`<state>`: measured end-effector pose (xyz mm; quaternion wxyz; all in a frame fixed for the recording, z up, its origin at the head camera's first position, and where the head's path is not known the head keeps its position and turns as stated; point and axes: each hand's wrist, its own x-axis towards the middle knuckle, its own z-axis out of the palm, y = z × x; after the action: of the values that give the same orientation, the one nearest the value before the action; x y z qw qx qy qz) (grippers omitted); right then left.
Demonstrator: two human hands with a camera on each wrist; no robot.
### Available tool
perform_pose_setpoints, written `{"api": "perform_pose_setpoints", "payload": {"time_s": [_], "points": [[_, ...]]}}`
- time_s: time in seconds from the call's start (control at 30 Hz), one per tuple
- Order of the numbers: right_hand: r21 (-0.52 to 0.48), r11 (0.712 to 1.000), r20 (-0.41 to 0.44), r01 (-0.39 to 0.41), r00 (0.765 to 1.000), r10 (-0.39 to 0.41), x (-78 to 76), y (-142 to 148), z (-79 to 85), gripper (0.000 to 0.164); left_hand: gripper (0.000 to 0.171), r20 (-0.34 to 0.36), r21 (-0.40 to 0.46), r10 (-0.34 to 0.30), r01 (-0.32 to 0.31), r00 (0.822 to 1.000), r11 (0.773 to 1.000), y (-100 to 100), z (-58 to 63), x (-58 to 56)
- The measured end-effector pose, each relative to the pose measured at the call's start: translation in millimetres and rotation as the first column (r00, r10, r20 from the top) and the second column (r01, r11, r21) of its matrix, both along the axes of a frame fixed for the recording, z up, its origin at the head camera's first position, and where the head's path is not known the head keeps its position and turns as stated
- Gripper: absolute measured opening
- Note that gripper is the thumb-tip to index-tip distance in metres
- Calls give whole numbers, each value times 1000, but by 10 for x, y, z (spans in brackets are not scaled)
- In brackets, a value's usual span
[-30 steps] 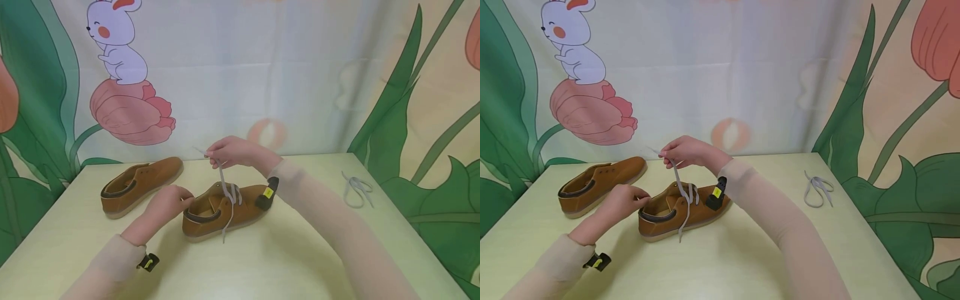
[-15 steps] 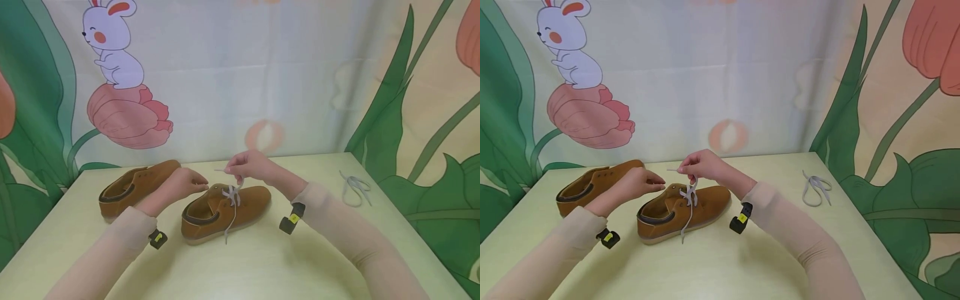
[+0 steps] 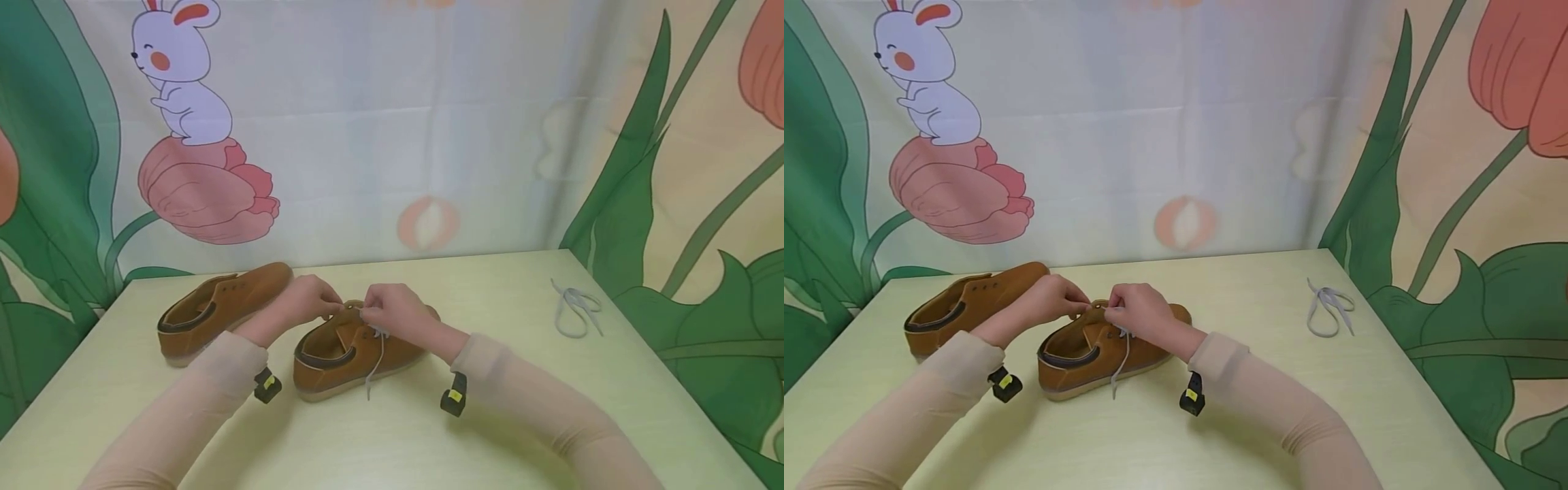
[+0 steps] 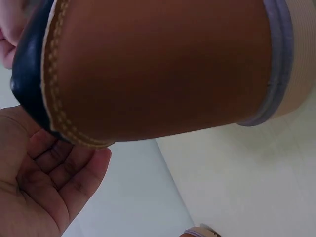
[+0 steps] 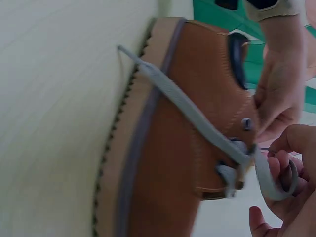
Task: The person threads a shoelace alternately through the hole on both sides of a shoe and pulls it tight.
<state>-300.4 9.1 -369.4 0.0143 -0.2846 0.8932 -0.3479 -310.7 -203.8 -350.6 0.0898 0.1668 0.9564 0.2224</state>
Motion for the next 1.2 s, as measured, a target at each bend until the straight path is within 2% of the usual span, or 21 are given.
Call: {"api": "perform_pose_setpoints", "payload": {"time_s": [0.13, 0.3, 0.53, 0.7, 0.87, 1.0, 1.07, 1.13, 1.2], "points": [[-6, 1000, -14, 6, 1000, -6, -53, -57, -87, 10, 21, 11, 5, 4, -5, 1000, 1000, -12, -15, -9], [11, 1000, -58, 13, 998, -12, -108, -112, -116, 10, 23, 19, 7, 6, -6, 1000, 1000, -23, 11, -8], [28, 1000, -21, 12, 1000, -11, -108, -135, -117, 9, 23, 30, 17, 12, -13, 999, 1000, -25, 9, -20], [27, 1000, -39, 13, 999, -12, -106, -149, -138, 9, 23, 38, 22, 27, -28, 999, 999, -20, -3, -14], [64, 998, -96, 26, 995, -20, -152, -196, -171, 9, 23, 40, 29, 35, -37, 999, 999, -22, -8, 1], [129, 990, -203, 53, 979, -26, -238, -234, -219, 10, 22, 41, 37, 32, -33, 999, 999, -25, -18, 5], [170, 984, -251, 45, 968, -1, -293, -248, -245, 15, 22, 35, 36, 26, -27, 999, 999, -27, -22, 5], [211, 978, -264, 2, 963, 55, -354, -260, -267, 18, 22, 29, 30, 27, -28, 999, 999, -26, -21, 8], [214, 973, -184, -85, 975, 126, -414, -270, -281, 23, 22, 19, 27, 34, -35, 999, 999, -22, -18, 17]]}}
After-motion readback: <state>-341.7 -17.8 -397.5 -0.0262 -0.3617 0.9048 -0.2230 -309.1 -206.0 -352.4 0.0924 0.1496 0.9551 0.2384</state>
